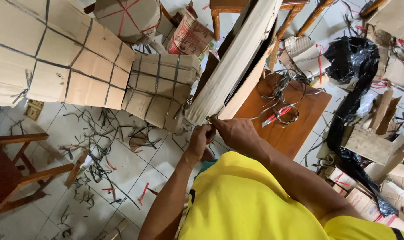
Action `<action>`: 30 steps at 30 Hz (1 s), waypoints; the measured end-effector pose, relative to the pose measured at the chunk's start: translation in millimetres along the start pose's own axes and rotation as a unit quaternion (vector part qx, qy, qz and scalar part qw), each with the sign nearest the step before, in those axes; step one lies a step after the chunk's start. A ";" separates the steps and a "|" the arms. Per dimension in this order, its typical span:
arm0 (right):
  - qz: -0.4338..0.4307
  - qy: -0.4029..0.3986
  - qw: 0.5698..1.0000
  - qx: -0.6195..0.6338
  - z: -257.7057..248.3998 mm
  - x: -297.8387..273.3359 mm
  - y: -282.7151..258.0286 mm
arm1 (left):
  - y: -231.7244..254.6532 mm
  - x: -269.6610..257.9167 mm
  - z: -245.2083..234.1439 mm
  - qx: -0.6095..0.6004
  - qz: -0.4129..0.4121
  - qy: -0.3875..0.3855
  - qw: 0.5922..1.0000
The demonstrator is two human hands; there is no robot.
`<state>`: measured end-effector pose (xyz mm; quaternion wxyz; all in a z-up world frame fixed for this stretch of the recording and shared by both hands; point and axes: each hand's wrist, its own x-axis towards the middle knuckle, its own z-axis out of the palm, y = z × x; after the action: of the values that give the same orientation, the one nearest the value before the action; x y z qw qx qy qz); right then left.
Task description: Wrapping a wooden chair backrest with cardboard and securing it with plastic straps for transport.
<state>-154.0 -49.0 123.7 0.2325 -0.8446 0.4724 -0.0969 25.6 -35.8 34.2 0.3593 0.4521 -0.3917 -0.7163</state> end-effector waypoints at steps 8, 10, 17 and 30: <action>-0.068 0.137 0.986 0.065 27.7 2.1 24.0 | -5.6 -1.5 5.7 -0.087 -0.039 0.020 0.995; -0.060 0.173 0.981 0.062 35.8 -0.3 20.7 | -1.7 -6.7 5.5 -0.096 -0.033 0.023 0.995; 0.125 0.160 0.934 0.294 63.4 -5.5 30.5 | -33.3 -1.2 -9.0 -0.241 -0.028 0.094 0.966; 0.183 0.161 0.478 0.844 25.8 10.1 37.3 | 17.2 -14.7 3.5 -0.006 0.058 0.180 0.982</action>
<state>-166.7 -66.4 82.6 0.7659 -0.1058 0.3356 -0.5382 30.1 -29.7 55.7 0.4680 0.5476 -0.3419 -0.6035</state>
